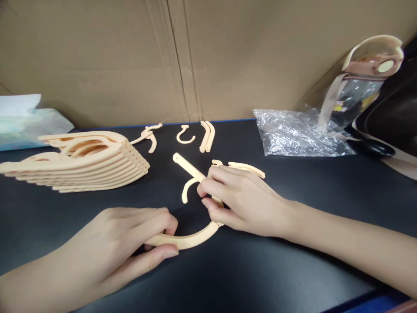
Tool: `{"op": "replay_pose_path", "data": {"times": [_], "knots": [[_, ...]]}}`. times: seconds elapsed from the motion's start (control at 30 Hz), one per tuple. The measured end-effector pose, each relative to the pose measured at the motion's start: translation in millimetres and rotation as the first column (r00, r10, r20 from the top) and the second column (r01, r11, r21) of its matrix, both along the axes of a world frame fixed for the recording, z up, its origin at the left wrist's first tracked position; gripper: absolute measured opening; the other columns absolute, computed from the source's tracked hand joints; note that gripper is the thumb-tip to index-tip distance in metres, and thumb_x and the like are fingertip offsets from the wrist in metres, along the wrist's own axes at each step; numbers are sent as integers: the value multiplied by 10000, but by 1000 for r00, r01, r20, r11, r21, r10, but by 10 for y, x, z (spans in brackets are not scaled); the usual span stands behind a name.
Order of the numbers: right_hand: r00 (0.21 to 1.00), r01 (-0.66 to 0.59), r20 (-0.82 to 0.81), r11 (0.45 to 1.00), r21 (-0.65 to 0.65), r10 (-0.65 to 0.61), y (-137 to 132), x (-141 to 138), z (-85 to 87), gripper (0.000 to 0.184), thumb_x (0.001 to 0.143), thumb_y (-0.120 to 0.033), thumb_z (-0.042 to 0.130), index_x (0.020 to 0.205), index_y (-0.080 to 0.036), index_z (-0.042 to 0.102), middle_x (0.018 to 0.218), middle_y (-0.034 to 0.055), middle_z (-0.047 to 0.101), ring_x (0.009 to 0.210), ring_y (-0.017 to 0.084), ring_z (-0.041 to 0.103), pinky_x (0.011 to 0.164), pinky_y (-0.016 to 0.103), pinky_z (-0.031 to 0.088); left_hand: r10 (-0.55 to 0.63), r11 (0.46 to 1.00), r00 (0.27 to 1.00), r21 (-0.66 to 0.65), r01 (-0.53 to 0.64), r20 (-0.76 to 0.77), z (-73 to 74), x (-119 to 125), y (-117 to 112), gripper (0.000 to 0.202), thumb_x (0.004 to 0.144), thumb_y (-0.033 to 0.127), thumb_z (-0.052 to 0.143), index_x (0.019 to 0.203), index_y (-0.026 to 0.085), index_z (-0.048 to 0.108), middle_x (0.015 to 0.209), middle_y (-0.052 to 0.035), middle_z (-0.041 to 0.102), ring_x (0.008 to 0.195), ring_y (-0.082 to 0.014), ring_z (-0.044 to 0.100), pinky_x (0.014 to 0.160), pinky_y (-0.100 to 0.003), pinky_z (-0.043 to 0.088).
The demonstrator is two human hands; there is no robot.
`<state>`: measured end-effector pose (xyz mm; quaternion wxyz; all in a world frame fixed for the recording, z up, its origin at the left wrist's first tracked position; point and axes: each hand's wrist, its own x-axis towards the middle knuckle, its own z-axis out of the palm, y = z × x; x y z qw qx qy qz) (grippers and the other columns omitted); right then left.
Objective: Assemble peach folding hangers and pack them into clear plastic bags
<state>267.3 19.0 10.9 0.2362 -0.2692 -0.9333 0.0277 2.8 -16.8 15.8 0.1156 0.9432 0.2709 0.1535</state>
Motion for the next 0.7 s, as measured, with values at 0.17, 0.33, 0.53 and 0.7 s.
{"op": "replay_pose_path", "data": {"times": [0.17,0.33,0.53,0.7], "knots": [[995,0,98,993,114,-11,3,16,4,266,991,-62,421,983,-187,655,939,46,675,769,162,600,723,298,498,8,999,999,-36,-6,33,-48,-27,9,245,1138,325,416,931,231,507,737,83,569,558,-101,555,528,-246,364],[985,35,159,987,159,-61,23,32,-17,302,965,-9,412,958,-201,645,988,58,697,858,192,655,757,319,527,3,1000,1000,-29,-3,12,-48,-24,16,248,1137,308,413,926,228,515,738,76,574,557,-109,557,532,-258,366],[985,61,143,973,221,-94,58,37,-52,272,996,2,449,940,-195,628,1059,66,741,891,197,644,778,319,498,6,1000,1000,-14,-6,18,8,-8,11,291,1138,317,411,870,231,484,699,83,551,522,-94,541,507,-232,362],[987,86,114,976,199,-111,63,44,-40,278,985,17,445,863,-210,549,1031,59,769,914,213,658,733,333,443,19,1000,999,11,-19,38,-27,-4,6,184,1146,327,392,1065,227,523,727,90,548,534,-87,567,526,-203,399]]}}
